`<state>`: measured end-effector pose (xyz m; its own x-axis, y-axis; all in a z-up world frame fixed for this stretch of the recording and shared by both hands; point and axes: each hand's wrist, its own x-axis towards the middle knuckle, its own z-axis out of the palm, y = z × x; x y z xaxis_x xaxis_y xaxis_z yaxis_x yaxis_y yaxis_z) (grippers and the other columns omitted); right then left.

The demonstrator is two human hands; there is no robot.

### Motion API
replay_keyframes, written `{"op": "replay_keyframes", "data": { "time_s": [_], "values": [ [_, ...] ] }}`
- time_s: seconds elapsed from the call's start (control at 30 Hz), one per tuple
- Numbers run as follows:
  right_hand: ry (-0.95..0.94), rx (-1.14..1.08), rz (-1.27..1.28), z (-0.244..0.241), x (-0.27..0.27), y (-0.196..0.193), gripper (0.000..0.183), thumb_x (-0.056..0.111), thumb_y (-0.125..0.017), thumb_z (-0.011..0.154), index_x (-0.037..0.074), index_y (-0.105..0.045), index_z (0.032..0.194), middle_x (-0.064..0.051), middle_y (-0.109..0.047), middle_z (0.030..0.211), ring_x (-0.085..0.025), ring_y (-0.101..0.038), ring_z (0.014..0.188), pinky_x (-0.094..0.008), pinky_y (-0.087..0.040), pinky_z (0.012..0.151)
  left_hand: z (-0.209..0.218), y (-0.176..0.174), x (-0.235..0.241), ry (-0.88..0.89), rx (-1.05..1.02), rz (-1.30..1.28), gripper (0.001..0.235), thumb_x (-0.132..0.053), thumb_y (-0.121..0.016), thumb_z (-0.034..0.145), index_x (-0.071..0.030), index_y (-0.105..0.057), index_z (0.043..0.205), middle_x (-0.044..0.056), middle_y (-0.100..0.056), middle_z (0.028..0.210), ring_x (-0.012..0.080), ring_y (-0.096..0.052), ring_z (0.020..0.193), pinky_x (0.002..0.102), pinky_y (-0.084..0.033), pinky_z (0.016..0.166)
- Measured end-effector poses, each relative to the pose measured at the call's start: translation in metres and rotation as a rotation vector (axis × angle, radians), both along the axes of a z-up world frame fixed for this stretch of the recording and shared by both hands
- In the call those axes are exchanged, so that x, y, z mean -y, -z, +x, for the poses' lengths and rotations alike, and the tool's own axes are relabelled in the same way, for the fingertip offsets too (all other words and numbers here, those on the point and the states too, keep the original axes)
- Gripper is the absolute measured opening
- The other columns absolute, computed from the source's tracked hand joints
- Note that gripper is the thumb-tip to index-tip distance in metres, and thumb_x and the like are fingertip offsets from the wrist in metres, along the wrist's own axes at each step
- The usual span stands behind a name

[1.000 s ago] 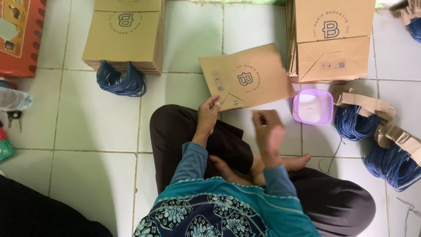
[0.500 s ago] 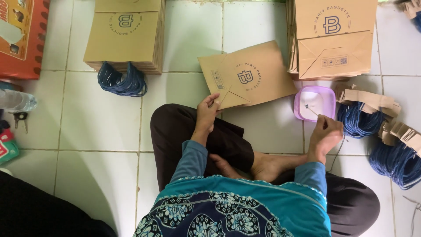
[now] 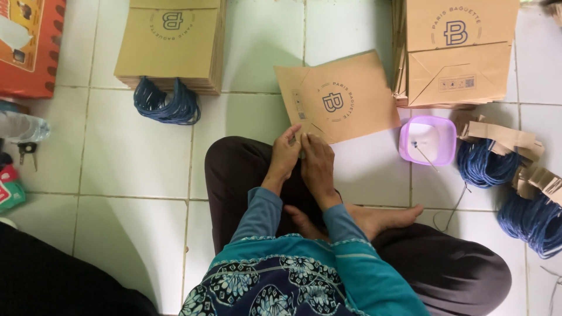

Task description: The person sits on the floor and assembles flat cardboard paper bags. They fold the cardboard into shape, apply glue from a small container using a stick to the flaps, and then thread blue rope through the bag's handles to secure them.

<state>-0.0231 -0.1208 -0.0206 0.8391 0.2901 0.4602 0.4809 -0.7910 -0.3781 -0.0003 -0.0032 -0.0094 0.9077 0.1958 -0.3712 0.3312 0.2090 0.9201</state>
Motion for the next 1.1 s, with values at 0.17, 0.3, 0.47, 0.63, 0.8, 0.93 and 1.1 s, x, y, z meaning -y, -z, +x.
{"op": "replay_keyframes", "data": {
  "time_s": [0.17, 0.3, 0.47, 0.63, 0.8, 0.93, 1.1],
  "values": [
    [0.090, -0.059, -0.104, -0.012, 0.005, -0.009, 0.052, 0.016, -0.058, 0.091, 0.023, -0.062, 0.142, -0.006, -0.057, 0.132, -0.030, -0.051, 0.130, -0.047, -0.036, 0.110, -0.003, -0.004, 0.003, 0.026, -0.020, 0.001, 0.059, 0.002, -0.046, 0.092, -0.013, -0.052, 0.149, 0.031, -0.042, 0.153, 0.0384, -0.054, 0.131, 0.046, -0.051, 0.104],
    [0.194, -0.167, -0.126, 0.000, 0.001, 0.000, 0.051, 0.014, -0.056, 0.091, 0.027, -0.063, 0.140, -0.005, -0.053, 0.140, -0.032, -0.048, 0.133, -0.050, -0.035, 0.110, -0.007, -0.023, 0.002, 0.061, -0.027, 0.020, 0.060, 0.001, -0.042, 0.094, -0.015, -0.049, 0.151, 0.030, -0.040, 0.155, 0.0427, -0.046, 0.138, 0.051, -0.045, 0.109],
    [0.150, -0.170, -0.133, -0.022, -0.003, -0.008, 0.046, 0.018, -0.063, 0.088, 0.028, -0.069, 0.132, -0.004, -0.056, 0.133, -0.028, -0.049, 0.131, -0.049, -0.033, 0.112, -0.011, -0.011, 0.001, 0.015, 0.010, -0.026, 0.053, -0.002, -0.048, 0.098, -0.011, -0.049, 0.151, 0.030, -0.041, 0.154, 0.0413, -0.046, 0.138, 0.048, -0.046, 0.108],
    [0.219, -0.256, -0.069, -0.005, -0.003, 0.003, 0.044, 0.016, -0.062, 0.092, 0.023, -0.067, 0.135, -0.010, -0.053, 0.141, -0.034, -0.047, 0.134, -0.055, -0.032, 0.112, -0.013, -0.013, 0.005, 0.047, 0.024, -0.011, 0.048, -0.011, -0.050, 0.104, -0.011, -0.047, 0.152, 0.028, -0.043, 0.153, 0.0374, -0.048, 0.138, 0.045, -0.048, 0.108],
    [0.058, -0.145, -0.010, -0.035, -0.007, 0.015, 0.051, 0.011, -0.064, 0.081, 0.016, -0.068, 0.133, -0.015, -0.058, 0.133, -0.038, -0.057, 0.123, -0.051, -0.045, 0.104, -0.014, -0.007, 0.005, -0.018, -0.002, -0.105, 0.055, -0.001, -0.051, 0.099, -0.005, -0.042, 0.153, 0.026, -0.048, 0.151, 0.0332, -0.055, 0.132, 0.042, -0.051, 0.106],
    [0.192, -0.271, -0.132, -0.019, 0.004, 0.002, 0.046, 0.016, -0.062, 0.088, 0.030, -0.071, 0.131, -0.007, -0.050, 0.146, -0.033, -0.047, 0.136, -0.055, -0.036, 0.110, -0.010, -0.009, 0.008, -0.028, 0.020, -0.142, 0.052, -0.005, -0.055, 0.102, -0.007, -0.045, 0.153, 0.023, -0.048, 0.152, 0.0269, -0.055, 0.131, 0.038, -0.053, 0.103],
    [0.182, -0.222, -0.073, -0.009, -0.006, 0.006, 0.049, 0.019, -0.061, 0.089, 0.027, -0.066, 0.137, -0.010, -0.054, 0.136, -0.034, -0.056, 0.126, -0.050, -0.042, 0.106, -0.006, 0.017, 0.004, -0.042, 0.009, -0.172, 0.052, -0.015, -0.062, 0.104, -0.007, -0.045, 0.152, 0.020, -0.051, 0.150, 0.0257, -0.060, 0.125, 0.038, -0.055, 0.101]
  ]
}}
